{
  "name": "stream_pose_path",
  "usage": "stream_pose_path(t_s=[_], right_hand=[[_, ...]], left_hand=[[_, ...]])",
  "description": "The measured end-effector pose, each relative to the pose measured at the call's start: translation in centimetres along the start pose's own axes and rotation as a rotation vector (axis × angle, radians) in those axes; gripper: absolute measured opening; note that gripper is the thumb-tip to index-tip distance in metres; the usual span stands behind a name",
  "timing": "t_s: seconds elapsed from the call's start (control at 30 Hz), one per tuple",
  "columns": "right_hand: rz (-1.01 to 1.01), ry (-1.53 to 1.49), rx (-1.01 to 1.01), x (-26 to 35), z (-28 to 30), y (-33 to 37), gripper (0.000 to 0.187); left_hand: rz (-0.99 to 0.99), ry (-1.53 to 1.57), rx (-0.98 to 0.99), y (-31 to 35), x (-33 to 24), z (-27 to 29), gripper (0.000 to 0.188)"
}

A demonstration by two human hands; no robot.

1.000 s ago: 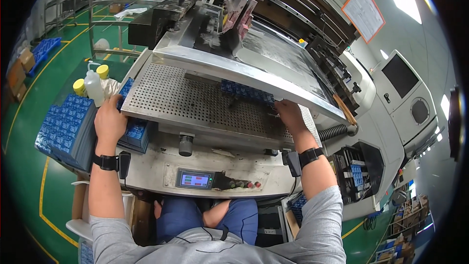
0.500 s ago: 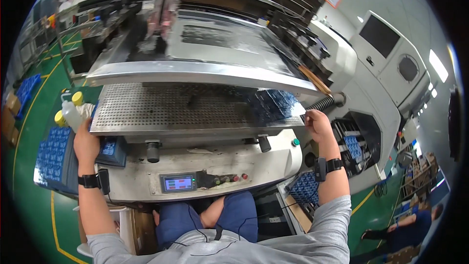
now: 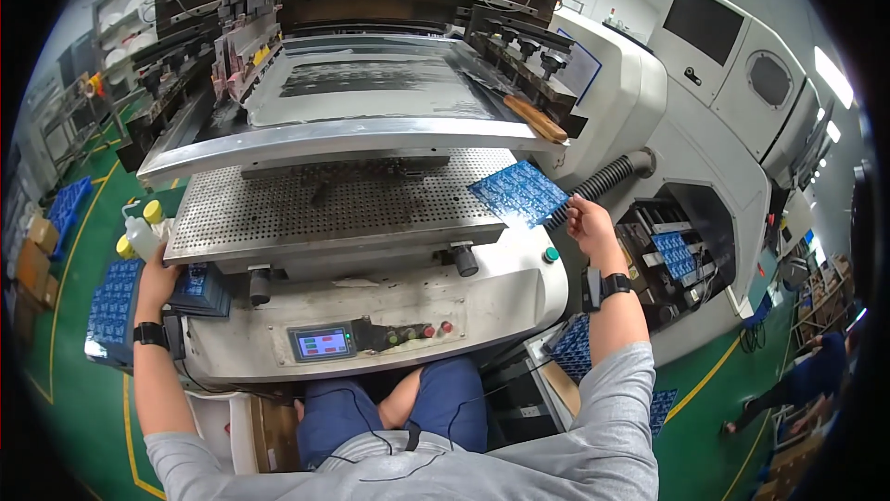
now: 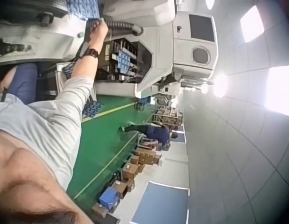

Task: The person places a circuit board onto the machine bed, presses a button to start the process, and then moves the board to a tray. This cycle is repeated, including picking up boards from a stack and placing them into the machine.

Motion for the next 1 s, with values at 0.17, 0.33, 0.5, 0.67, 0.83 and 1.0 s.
stream_pose_path(t_s=[0.17,0.33,0.5,0.67,0.83,1.0], right_hand=[[0.179,0.153,-0.053,1.3,1.6,2.4,0.020],[0.334,0.388,-0.021,3.5,2.2,8.0,0.030],[0.516,0.634,-0.017,4.2,-1.5,13.0,0.027],[0.939,1.036,0.164,4.5,-9.4,18.5,0.025],[1.167,1.136,0.353,2.5,-15.8,20.7,0.021],[1.296,1.092,0.442,0.2,-22.9,17.0,0.019]], left_hand=[[0.159,0.108,0.061,0.5,0.7,0.4,0.048],[0.193,0.118,0.088,-1.0,2.7,-0.1,0.046],[0.212,-0.106,-0.025,-2.3,5.9,0.5,0.047],[0.168,-0.205,-0.156,-2.9,4.0,5.7,0.038],[-0.018,0.329,-0.259,-0.7,-3.4,6.9,0.028],[-0.036,0.350,-0.174,3.9,-4.1,4.1,0.039]])
Point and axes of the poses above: each hand's wrist, its own y-axis away from the middle knuckle, its own z-axis out of the back of the hand, x = y × z, the point moved 2 cm from there along -y, towards the middle knuckle, and after that the axes turned 1 degree about -y, right-handed, at the moved point
